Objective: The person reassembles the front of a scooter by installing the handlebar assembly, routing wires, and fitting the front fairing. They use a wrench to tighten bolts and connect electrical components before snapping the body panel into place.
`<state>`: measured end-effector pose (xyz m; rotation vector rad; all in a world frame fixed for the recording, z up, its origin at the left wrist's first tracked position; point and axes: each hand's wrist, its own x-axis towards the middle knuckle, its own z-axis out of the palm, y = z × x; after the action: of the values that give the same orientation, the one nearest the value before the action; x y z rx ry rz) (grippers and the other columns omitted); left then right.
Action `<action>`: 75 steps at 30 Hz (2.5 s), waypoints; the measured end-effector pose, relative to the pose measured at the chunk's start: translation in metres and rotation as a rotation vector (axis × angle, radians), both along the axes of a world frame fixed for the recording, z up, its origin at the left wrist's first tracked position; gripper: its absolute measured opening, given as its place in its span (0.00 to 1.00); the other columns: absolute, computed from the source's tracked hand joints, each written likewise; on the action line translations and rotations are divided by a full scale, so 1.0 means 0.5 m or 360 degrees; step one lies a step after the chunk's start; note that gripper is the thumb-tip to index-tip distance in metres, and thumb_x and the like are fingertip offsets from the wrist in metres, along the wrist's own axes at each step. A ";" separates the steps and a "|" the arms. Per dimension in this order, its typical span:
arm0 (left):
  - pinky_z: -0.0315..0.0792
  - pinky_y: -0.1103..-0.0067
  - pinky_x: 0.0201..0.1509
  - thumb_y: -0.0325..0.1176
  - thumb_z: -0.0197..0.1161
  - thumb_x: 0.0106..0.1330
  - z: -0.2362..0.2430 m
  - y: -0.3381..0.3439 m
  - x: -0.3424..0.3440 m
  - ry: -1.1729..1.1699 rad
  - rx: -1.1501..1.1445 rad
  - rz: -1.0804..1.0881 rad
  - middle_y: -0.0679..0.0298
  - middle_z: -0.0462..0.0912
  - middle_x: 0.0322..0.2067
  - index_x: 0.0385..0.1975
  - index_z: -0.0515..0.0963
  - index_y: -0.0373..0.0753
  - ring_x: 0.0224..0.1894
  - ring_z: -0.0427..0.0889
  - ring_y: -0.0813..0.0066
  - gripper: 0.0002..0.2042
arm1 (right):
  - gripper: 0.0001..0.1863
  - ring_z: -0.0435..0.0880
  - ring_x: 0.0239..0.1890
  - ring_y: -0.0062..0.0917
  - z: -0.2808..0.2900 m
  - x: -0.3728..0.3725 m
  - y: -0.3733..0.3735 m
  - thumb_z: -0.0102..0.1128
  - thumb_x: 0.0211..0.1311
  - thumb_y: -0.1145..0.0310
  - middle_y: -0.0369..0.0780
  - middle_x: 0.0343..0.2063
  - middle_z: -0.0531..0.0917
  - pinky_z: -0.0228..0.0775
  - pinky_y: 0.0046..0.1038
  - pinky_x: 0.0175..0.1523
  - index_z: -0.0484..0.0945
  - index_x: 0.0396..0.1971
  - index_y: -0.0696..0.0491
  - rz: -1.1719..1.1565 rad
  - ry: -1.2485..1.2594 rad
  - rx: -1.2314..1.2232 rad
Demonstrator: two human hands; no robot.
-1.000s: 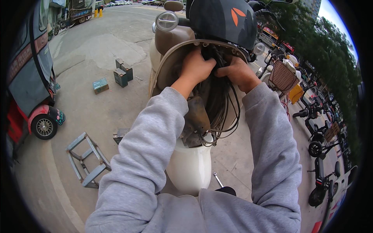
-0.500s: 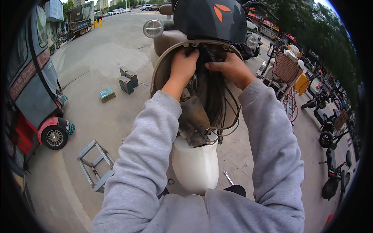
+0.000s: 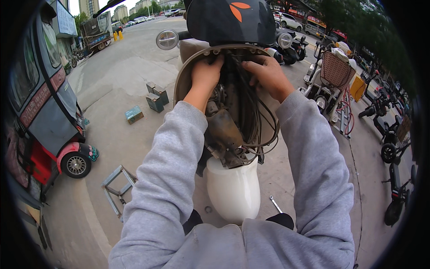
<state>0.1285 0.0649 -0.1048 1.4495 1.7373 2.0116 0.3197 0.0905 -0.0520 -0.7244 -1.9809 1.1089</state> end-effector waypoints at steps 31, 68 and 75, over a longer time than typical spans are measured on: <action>0.65 0.72 0.63 0.39 0.54 0.72 0.122 -0.006 -0.283 -0.0027 -0.0453 -0.0126 0.60 0.75 0.56 0.58 0.70 0.34 0.57 0.73 0.66 0.20 | 0.14 0.82 0.48 0.40 -1.385 0.754 -0.119 0.55 0.58 0.67 0.47 0.46 0.81 0.75 0.39 0.51 0.81 0.43 0.52 -0.0784 -0.1835 -0.0829; 0.75 0.70 0.25 0.32 0.49 0.68 -0.032 -0.249 0.136 -0.0009 -0.0111 -0.0306 0.54 0.79 0.25 0.66 0.54 0.29 0.20 0.80 0.66 0.28 | 0.22 0.81 0.33 0.42 -0.245 0.059 -0.343 0.55 0.63 0.67 0.49 0.36 0.78 0.73 0.36 0.36 0.66 0.55 0.59 -0.0126 0.0078 0.0906; 0.64 0.76 0.16 0.30 0.52 0.65 0.083 -0.147 0.023 -0.0762 -0.0688 -0.0599 0.65 0.72 0.21 0.37 0.67 0.39 0.16 0.69 0.77 0.05 | 0.17 0.79 0.28 0.30 -0.399 0.180 -0.330 0.59 0.61 0.69 0.45 0.36 0.81 0.73 0.29 0.35 0.74 0.48 0.59 -0.0397 0.0050 0.0276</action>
<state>0.1402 -0.0085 -0.0634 0.9646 1.4414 1.5057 0.4098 -0.0746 -0.2513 -0.8291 -1.8732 0.7868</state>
